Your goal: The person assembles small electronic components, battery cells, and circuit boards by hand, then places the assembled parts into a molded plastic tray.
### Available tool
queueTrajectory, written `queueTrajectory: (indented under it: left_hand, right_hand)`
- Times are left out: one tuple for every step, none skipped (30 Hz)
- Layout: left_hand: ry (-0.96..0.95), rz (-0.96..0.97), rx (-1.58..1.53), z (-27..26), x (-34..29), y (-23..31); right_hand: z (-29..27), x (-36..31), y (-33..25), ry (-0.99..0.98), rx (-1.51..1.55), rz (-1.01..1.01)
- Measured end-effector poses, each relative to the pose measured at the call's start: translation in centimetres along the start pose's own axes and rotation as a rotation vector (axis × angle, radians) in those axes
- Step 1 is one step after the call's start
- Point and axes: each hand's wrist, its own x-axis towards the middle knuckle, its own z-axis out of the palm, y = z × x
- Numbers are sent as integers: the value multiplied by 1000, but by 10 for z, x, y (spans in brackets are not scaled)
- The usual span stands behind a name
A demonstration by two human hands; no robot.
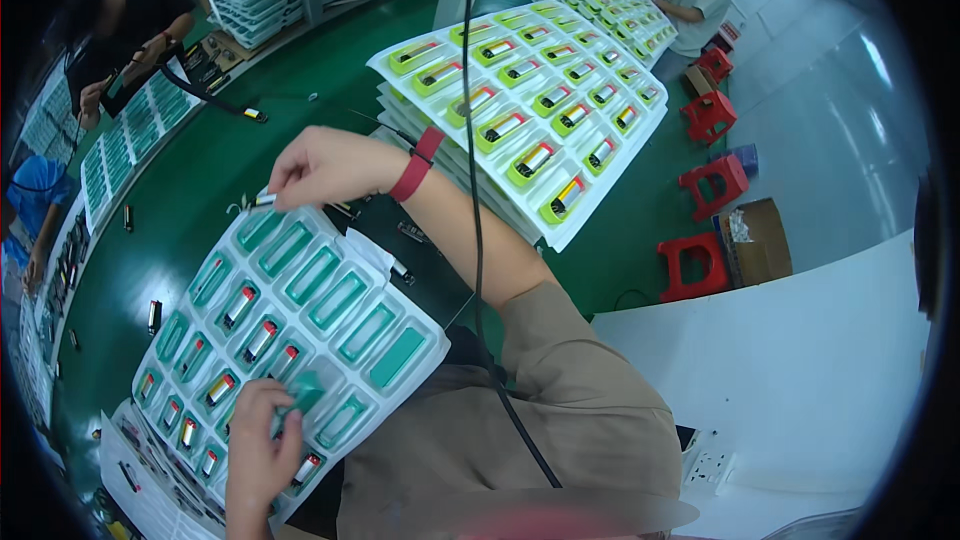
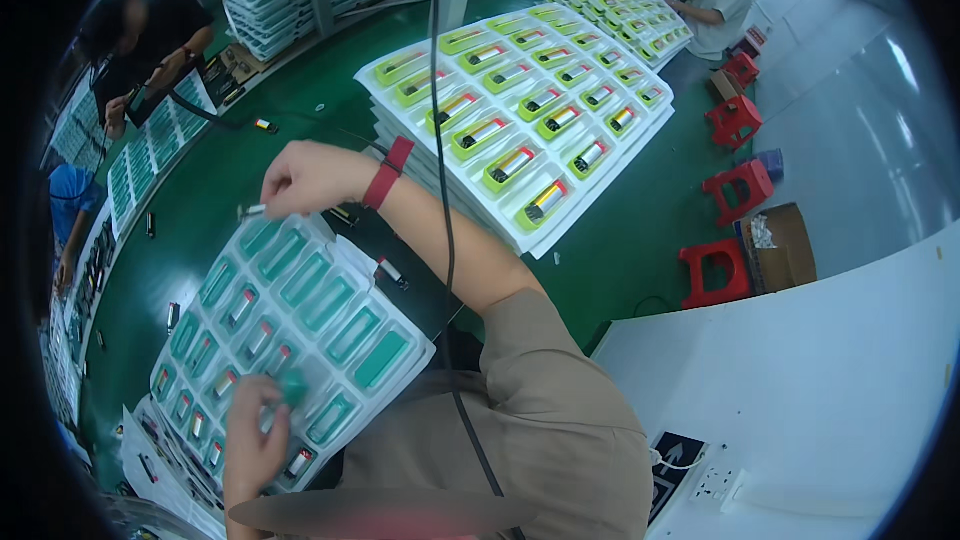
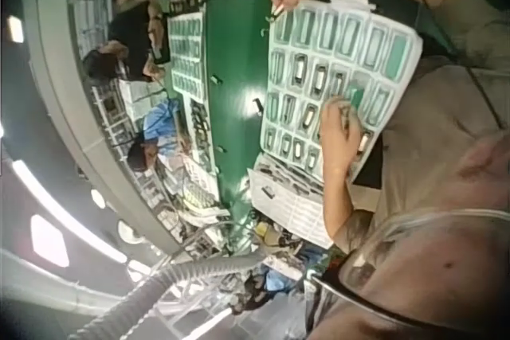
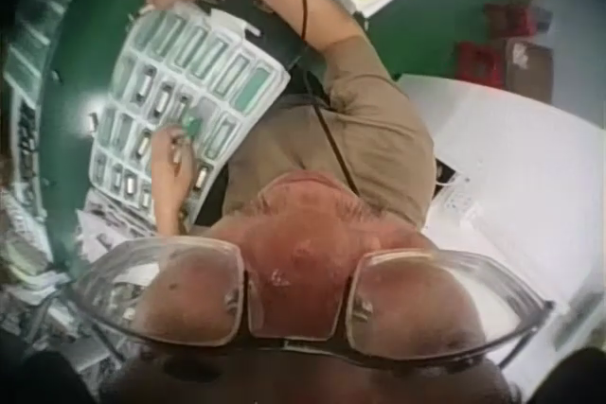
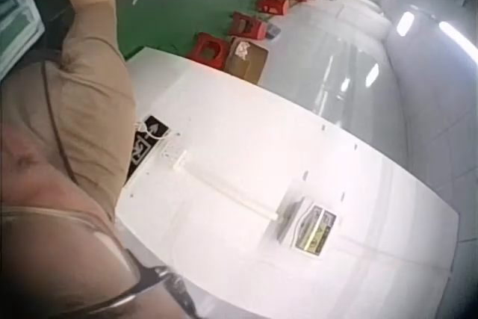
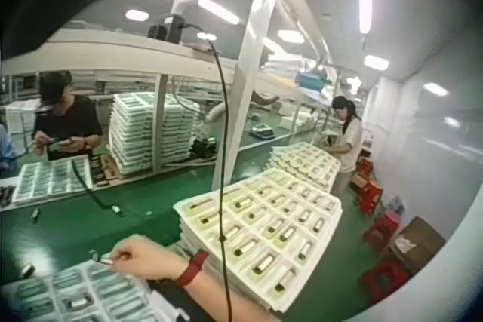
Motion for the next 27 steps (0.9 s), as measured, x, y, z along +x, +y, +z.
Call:
queueTrajectory:
  left_hand:
    - [-13,-35,-7,-12,-5,-4]
    - [48,-259,-251,-18,-10,-11]
    - [121,-486,-496,-22,-13,-16]
    - [263,-336,-553,-17,-7,-20]
    - [291,-428,-661,-24,6,-14]
    - [286,-470,-1000,-29,16,-16]
    - [257,-426,-1152,-35,20,-26]
    - [349,-450,-1203,-36,29,-21]
    - [300,-416,-1308,-40,33,-23]
    - [269,-391,-1380,-44,36,-26]
    - [224,-341,-1456,-45,39,-30]
    - [300,-359,-1456,-46,34,-34]
    - [246,-332,-1515,-45,35,-36]
    - [184,-298,-1574,-44,34,-37]
    - [216,-297,-1578,-42,34,-37]
    - [212,-277,-1485,-40,32,-37]
    - [206,-258,-1392,-38,31,-37]
    - [217,-262,-1395,-36,29,-36]
    - [195,-259,-1379,-37,30,-34]
    - [173,-257,-1364,-37,31,-31]
    - [190,-284,-1349,-38,32,-30]
    - [195,-284,-1352,-38,32,-31]
    - [190,-279,-1356,-38,32,-33]
    - [184,-275,-1359,-38,32,-34]
    - [188,-275,-1362,-38,32,-34]
    - [195,-279,-1366,-38,33,-33]
    - [201,-283,-1370,-38,32,-32]
  right_hand:
    - [3,-3,-11,-131,70,25]
    - [10,-5,-15,-157,79,19]
    - [18,-6,-17,-197,214,-58]
    - [30,-2,-20,-265,352,-130]
    - [36,-3,-23,-199,317,-188]
    - [45,-8,-27,-143,299,-245]
    - [51,-14,-37,-88,195,-295]
    - [53,-18,-44,-25,92,-345]
    - [56,-20,-46,8,12,-437]
    - [59,-18,-47,68,-72,-529]
    - [67,-14,-51,15,-31,-541]
    - [77,-13,-56,45,-96,-577]
    - [82,-14,-59,101,-180,-606]
    - [88,-13,-61,72,-166,-617]
    - [94,-12,-62,70,-259,-663]
    - [101,-13,-63,83,-354,-700]
    - [106,-14,-64,77,-390,-740]
    - [109,-12,-64,67,-384,-742]
    - [108,-10,-64,47,-439,-774]
    - [109,-9,-64,27,-495,-805]
    - [110,-9,-63,20,-495,-803]
    - [111,-9,-63,25,-460,-765]
    - [112,-10,-63,30,-425,-727]
    - [112,-10,-63,25,-425,-727]
    - [113,-10,-62,26,-433,-726]
    - [113,-10,-62,28,-442,-725]
    - [113,-11,-62,24,-442,-725]
